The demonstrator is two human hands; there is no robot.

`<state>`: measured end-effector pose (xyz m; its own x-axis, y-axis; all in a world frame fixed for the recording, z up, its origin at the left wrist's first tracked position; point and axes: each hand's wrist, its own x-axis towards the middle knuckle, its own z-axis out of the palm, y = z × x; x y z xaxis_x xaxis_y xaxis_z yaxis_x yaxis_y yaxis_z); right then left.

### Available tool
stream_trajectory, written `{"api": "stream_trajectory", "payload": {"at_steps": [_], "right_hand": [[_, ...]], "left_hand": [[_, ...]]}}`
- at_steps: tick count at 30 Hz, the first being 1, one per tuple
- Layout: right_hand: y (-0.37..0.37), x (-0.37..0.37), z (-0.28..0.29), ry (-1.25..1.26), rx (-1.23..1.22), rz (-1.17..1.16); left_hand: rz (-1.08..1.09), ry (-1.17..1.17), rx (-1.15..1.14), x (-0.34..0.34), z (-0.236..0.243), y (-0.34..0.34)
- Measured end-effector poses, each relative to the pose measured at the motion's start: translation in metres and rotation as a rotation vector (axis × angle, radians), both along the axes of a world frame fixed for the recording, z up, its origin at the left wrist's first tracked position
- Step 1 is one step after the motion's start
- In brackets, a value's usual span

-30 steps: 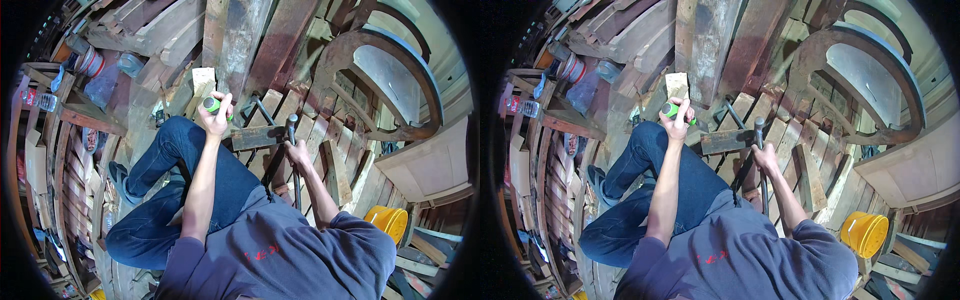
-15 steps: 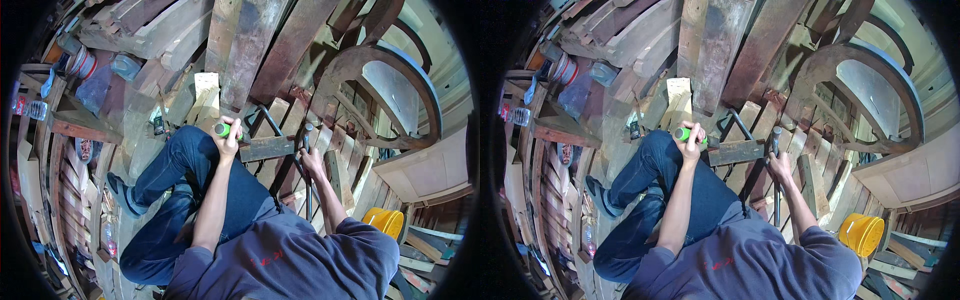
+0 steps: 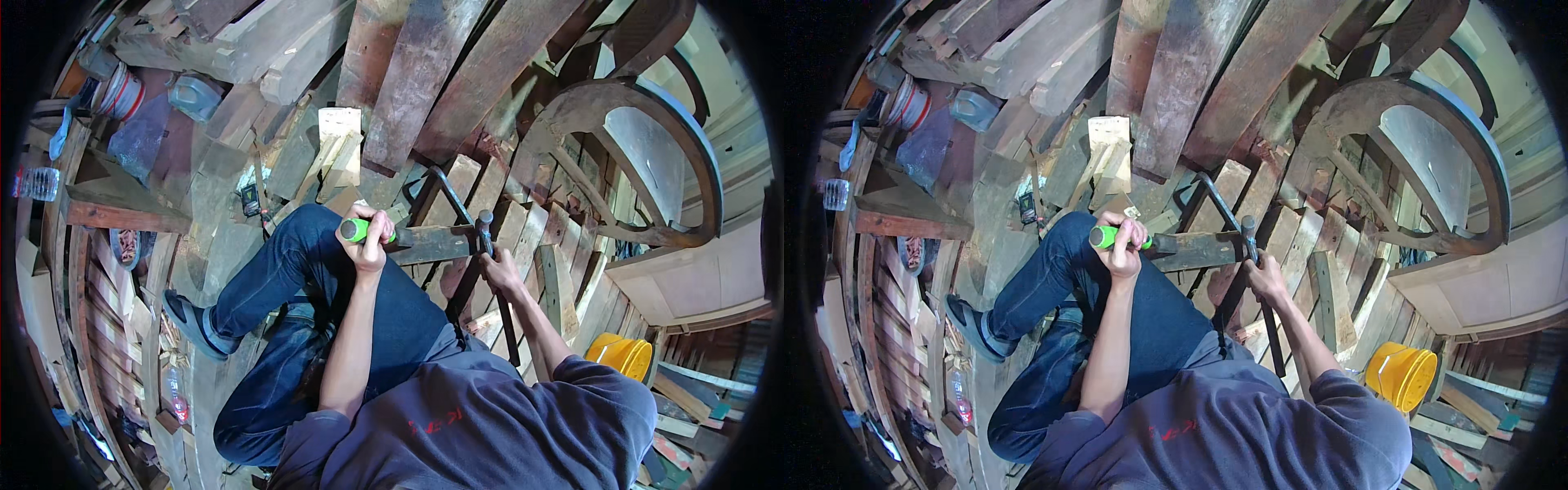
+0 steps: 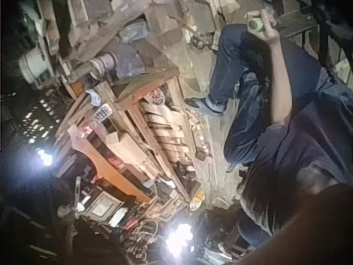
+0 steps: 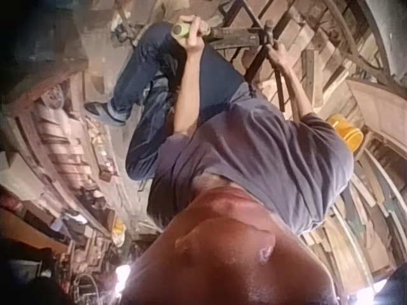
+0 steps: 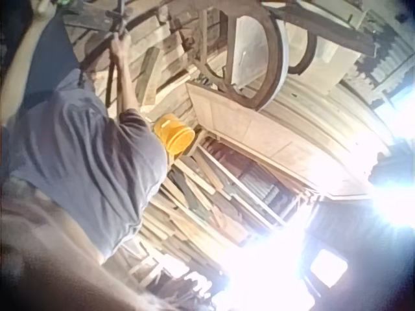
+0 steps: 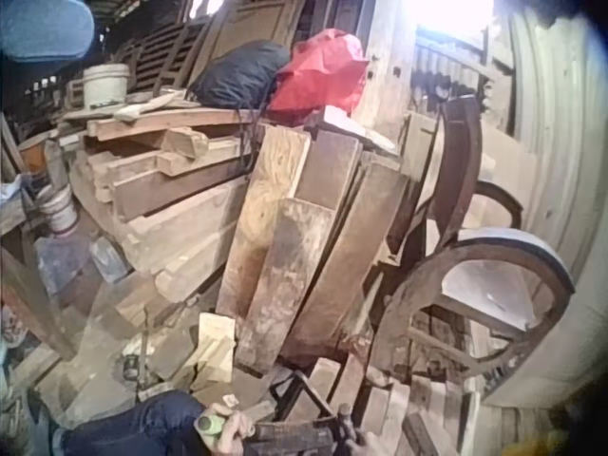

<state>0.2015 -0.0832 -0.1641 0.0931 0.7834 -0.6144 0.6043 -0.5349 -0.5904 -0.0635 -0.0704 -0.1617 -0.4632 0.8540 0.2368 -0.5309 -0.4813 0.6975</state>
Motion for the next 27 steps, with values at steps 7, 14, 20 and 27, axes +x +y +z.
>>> {"api": "stream_trajectory", "payload": {"at_steps": [7,14,20,27], "right_hand": [[0.006,0.014,-0.009,0.072,0.047,-0.087],[-0.001,-0.005,0.0,0.094,0.013,-0.06],[-0.003,-0.001,-0.008,0.036,0.094,-0.012],[0.005,0.026,-0.033,-0.383,0.258,0.105]], "left_hand": [[0.04,0.074,-0.003,-0.001,0.003,0.01],[0.103,0.038,-0.049,-0.013,-0.007,0.016],[0.192,-0.018,-0.061,-0.021,-0.021,0.009],[0.234,-0.032,-0.049,-0.026,-0.029,0.003]]}}
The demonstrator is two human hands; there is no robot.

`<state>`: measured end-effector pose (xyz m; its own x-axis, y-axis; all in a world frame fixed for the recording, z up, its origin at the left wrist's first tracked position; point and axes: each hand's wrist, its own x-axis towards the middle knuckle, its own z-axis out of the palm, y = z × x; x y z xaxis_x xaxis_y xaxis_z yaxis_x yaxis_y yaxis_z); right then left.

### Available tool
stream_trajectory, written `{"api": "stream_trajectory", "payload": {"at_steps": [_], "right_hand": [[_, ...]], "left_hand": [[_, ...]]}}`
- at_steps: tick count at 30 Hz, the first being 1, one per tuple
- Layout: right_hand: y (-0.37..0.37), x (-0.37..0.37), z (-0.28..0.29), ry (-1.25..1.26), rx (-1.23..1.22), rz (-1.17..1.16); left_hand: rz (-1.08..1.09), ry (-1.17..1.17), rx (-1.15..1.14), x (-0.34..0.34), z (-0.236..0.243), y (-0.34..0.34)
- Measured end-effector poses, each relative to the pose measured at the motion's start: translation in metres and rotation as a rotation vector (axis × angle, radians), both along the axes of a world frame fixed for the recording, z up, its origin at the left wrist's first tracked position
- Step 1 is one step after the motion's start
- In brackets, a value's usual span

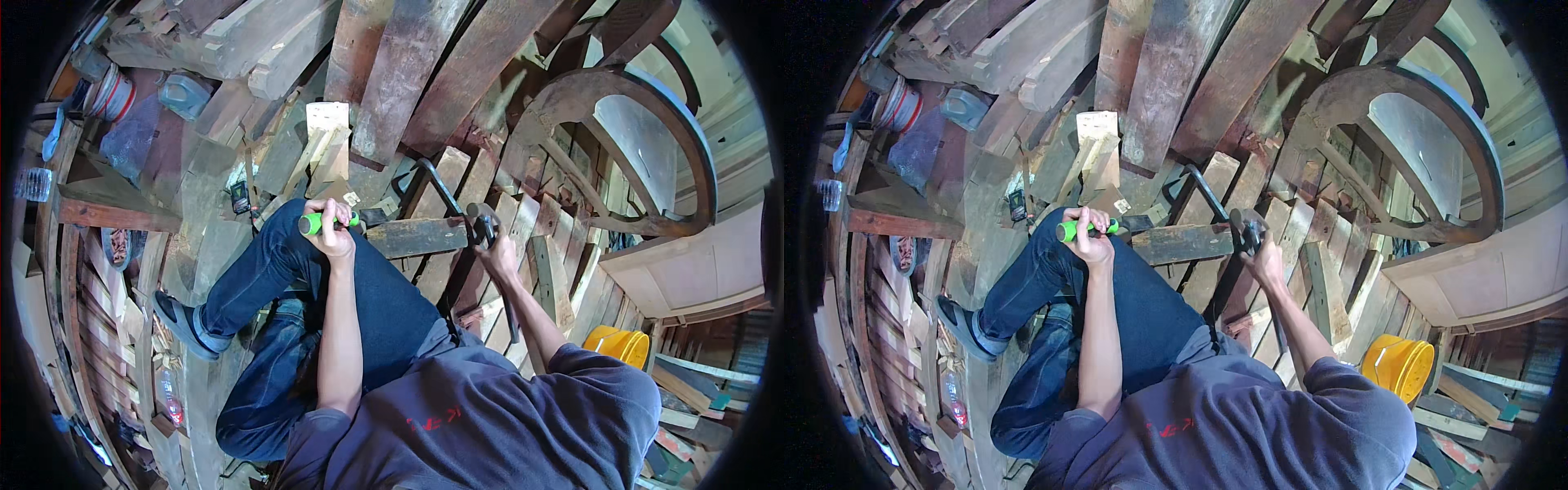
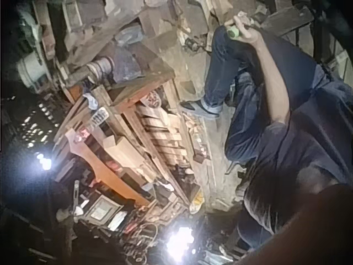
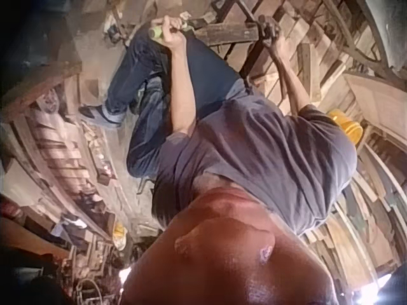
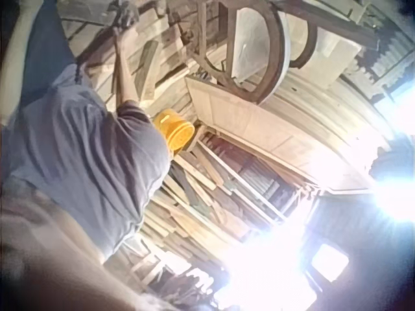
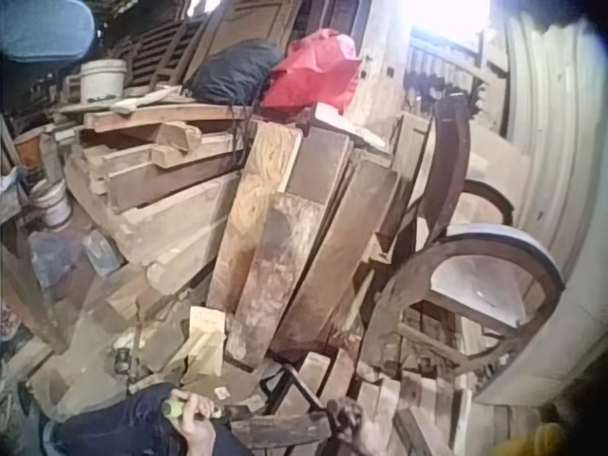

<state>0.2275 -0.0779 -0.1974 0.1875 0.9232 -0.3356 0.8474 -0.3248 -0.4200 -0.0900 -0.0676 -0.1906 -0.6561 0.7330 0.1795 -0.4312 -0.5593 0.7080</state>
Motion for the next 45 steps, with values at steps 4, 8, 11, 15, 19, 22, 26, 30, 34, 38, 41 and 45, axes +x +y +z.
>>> {"api": "stream_trajectory", "payload": {"at_steps": [4,8,11,15,19,22,26,30,34,38,41,45], "right_hand": [[-0.003,0.015,-0.011,-0.087,0.037,0.06],[-0.002,0.017,-0.008,0.009,0.001,0.039],[-0.001,0.012,-0.006,0.013,0.003,-0.001],[0.001,0.034,-0.038,-0.047,0.117,0.039],[0.008,0.026,-0.021,-0.088,0.078,0.044],[0.01,0.031,-0.02,-0.115,0.102,0.043],[0.005,0.028,-0.02,-0.054,0.156,0.067],[0.005,0.029,-0.034,-0.059,0.092,0.108],[-0.001,0.023,-0.039,-0.112,0.056,0.104],[0.0,0.024,-0.039,0.036,0.18,0.097],[0.0,0.011,-0.027,0.061,0.193,0.027],[0.0,-0.014,-0.005,0.156,0.115,0.012]], "left_hand": [[-0.011,-0.031,-0.035,-0.002,-0.002,-0.004],[0.018,-0.015,-0.029,0.0,-0.002,-0.003],[0.005,-0.023,0.0,-0.001,-0.003,-0.002],[-0.023,-0.072,0.027,0.002,-0.003,0.0],[0.002,-0.037,0.006,-0.002,-0.007,-0.004],[0.029,-0.005,-0.001,0.0,-0.005,-0.003],[0.008,-0.059,0.002,0.0,-0.005,-0.004],[0.005,-0.038,0.004,-0.001,-0.007,-0.002],[0.018,-0.024,0.008,-0.001,-0.008,-0.002],[0.005,-0.046,-0.007,0.0,-0.007,-0.004],[0.006,-0.031,0.002,-0.001,-0.005,-0.005],[0.028,-0.037,-0.025,-0.001,-0.004,-0.007]]}}
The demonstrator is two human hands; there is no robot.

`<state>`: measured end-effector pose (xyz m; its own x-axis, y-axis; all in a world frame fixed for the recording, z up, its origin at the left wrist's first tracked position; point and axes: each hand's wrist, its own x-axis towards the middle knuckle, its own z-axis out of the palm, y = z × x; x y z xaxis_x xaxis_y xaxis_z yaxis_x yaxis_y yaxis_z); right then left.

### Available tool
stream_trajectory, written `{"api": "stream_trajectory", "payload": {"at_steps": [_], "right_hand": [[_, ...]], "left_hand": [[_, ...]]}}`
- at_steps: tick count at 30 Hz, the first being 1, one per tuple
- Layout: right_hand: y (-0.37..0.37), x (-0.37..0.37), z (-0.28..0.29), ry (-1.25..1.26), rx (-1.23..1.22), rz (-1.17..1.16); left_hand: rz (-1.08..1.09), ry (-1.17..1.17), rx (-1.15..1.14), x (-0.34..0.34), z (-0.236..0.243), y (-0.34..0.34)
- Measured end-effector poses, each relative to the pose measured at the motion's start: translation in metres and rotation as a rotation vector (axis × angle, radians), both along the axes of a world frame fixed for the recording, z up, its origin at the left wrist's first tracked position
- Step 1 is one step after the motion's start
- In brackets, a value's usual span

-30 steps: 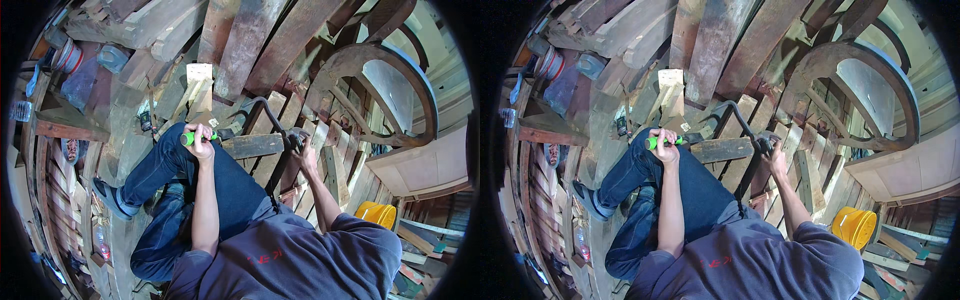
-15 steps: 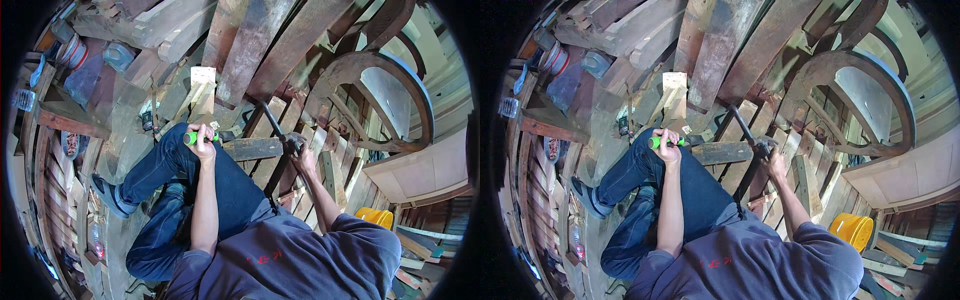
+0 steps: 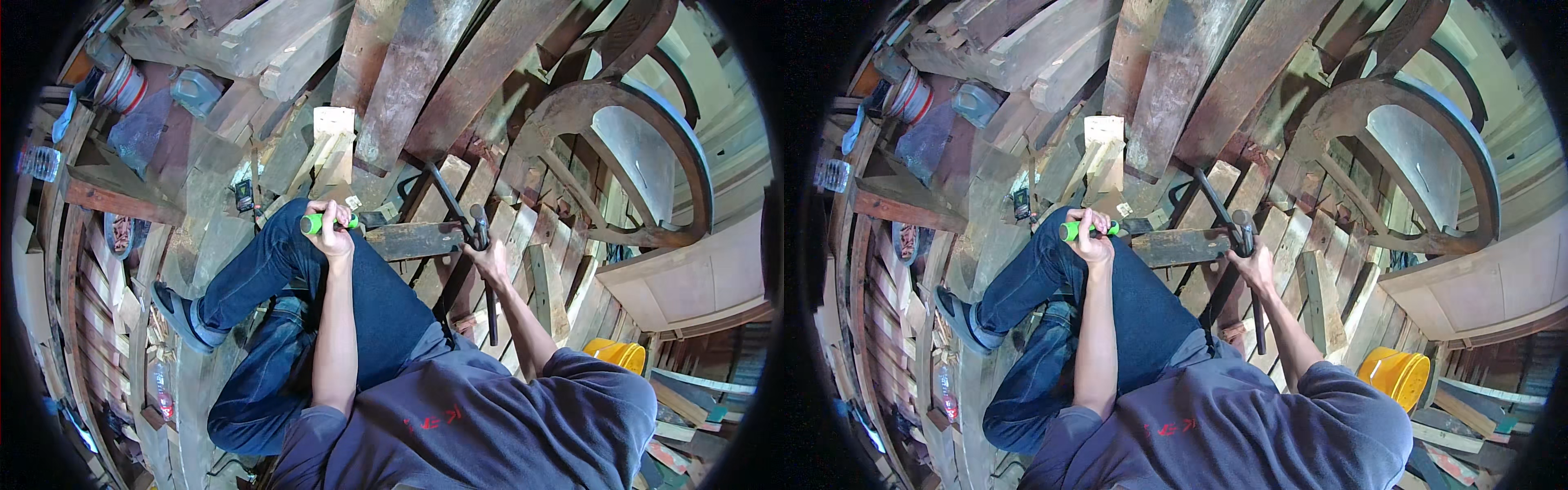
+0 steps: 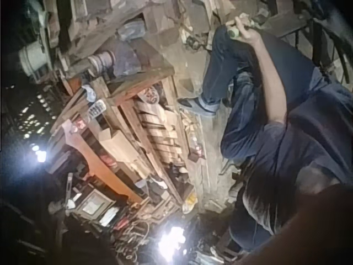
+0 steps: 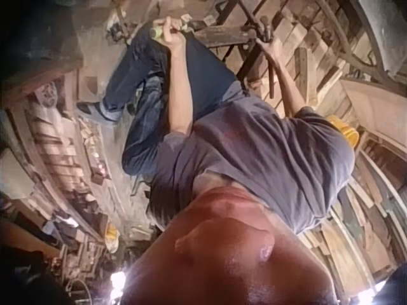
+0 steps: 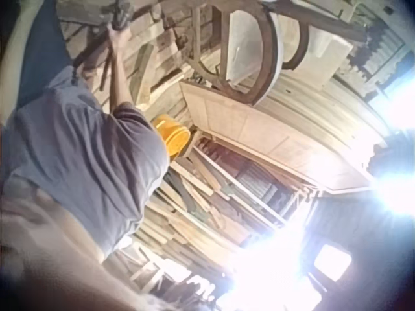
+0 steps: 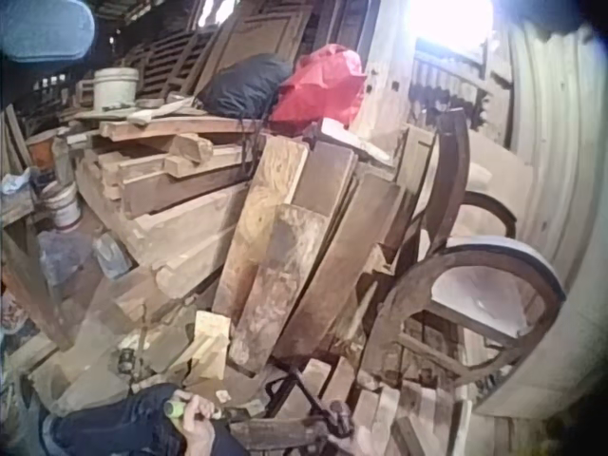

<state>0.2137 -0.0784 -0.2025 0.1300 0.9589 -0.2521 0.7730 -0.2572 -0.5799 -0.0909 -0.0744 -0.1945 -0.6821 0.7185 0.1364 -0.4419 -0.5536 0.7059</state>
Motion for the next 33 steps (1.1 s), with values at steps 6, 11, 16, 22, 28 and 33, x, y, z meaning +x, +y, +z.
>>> {"api": "stream_trajectory", "payload": {"at_steps": [6,11,16,22,28,33], "right_hand": [[0.005,-0.018,-0.001,0.199,0.028,0.221],[0.001,-0.026,-0.009,0.258,0.11,0.303],[-0.002,-0.03,0.006,0.0,-0.053,0.428],[0.0,-0.009,-0.019,-0.267,-0.03,0.469],[0.021,0.0,-0.012,-0.312,-0.034,0.403],[0.022,0.007,-0.016,-0.263,-0.013,0.45]], "left_hand": [[-0.016,0.01,0.035,0.001,-0.001,0.003],[-0.013,-0.004,0.032,0.002,-0.002,0.003],[-0.007,-0.036,0.049,-0.001,-0.002,0.001],[-0.003,-0.049,0.063,0.003,0.003,0.004],[-0.032,-0.05,0.063,0.005,0.014,0.003],[-0.12,0.021,0.097,0.021,0.031,-0.003]]}}
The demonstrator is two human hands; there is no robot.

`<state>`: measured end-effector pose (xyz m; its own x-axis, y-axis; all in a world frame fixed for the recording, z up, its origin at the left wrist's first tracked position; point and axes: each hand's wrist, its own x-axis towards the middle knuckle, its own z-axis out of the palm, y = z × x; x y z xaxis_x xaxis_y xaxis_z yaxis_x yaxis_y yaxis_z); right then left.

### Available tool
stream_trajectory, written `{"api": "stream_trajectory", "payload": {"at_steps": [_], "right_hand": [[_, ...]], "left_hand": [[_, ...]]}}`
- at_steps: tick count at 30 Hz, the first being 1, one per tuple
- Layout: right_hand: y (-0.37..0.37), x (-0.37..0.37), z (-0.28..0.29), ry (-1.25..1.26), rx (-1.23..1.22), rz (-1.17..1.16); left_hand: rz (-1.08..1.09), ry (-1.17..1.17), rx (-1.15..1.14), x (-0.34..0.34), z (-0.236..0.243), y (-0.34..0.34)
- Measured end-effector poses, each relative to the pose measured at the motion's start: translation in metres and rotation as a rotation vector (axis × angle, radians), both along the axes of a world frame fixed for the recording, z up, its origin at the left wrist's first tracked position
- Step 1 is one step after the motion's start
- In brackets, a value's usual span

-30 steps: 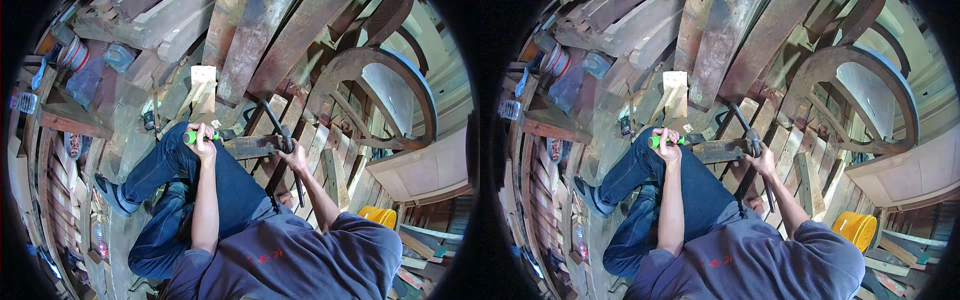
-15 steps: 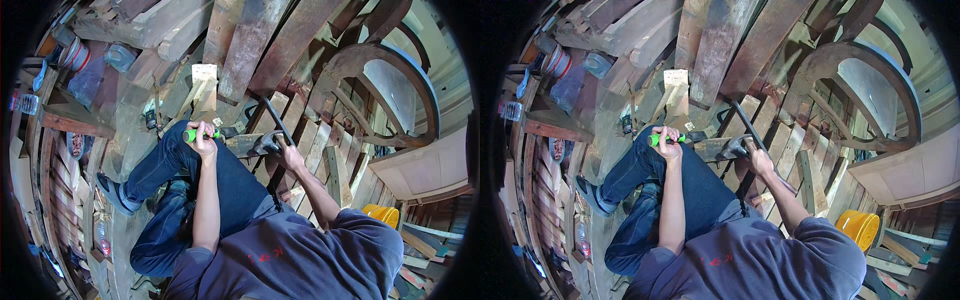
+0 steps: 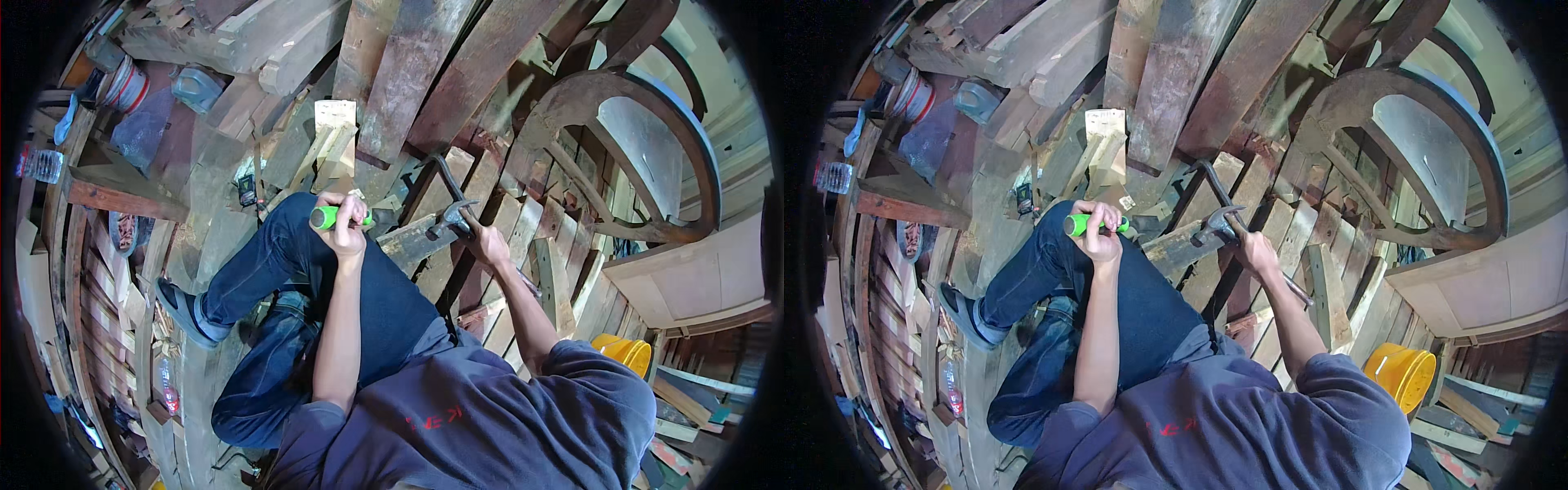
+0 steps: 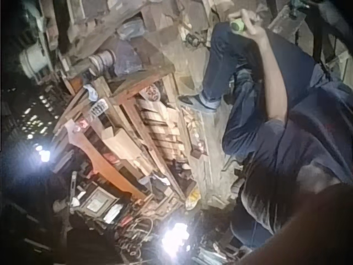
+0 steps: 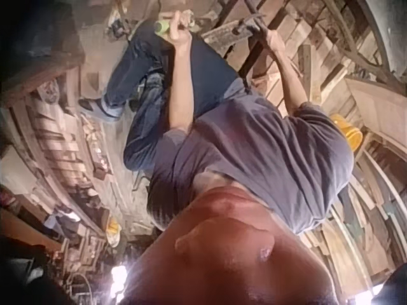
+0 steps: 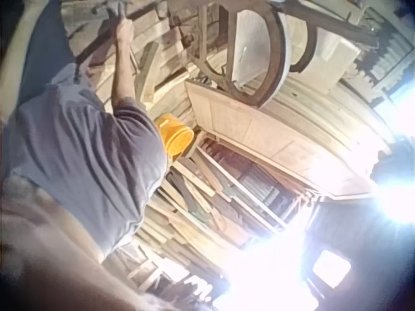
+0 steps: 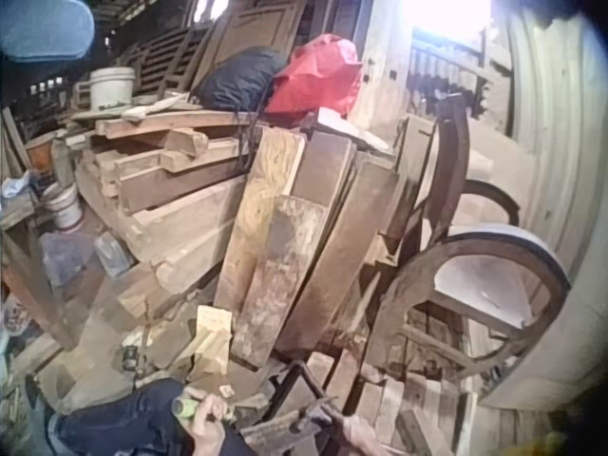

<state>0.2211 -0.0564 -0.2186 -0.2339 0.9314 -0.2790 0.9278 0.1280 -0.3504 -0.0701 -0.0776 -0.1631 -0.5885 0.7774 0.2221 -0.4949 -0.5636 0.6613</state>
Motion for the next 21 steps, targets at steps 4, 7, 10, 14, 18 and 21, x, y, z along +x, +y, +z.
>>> {"api": "stream_trajectory", "payload": {"at_steps": [4,7,10,14,18,21], "right_hand": [[-0.001,0.007,0.007,0.047,-0.101,-0.094],[-0.006,0.02,0.009,0.156,-0.014,-0.066],[-0.012,0.018,0.032,0.228,0.064,-0.129],[-0.008,0.02,0.033,0.373,0.175,-0.246],[-0.004,0.011,0.069,0.949,-0.257,-0.632],[0.001,0.017,0.09,1.486,-0.357,-0.591]], "left_hand": [[-0.071,0.013,0.003,0.015,0.018,-0.004],[-0.093,0.114,-0.065,0.027,0.021,-0.009],[-0.086,0.278,-0.105,0.029,0.015,-0.01],[-0.084,0.5,-0.185,0.036,0.016,-0.01],[-0.022,0.686,-0.21,0.04,0.024,-0.009],[-0.037,0.795,-0.2,0.041,0.035,-0.008]]}}
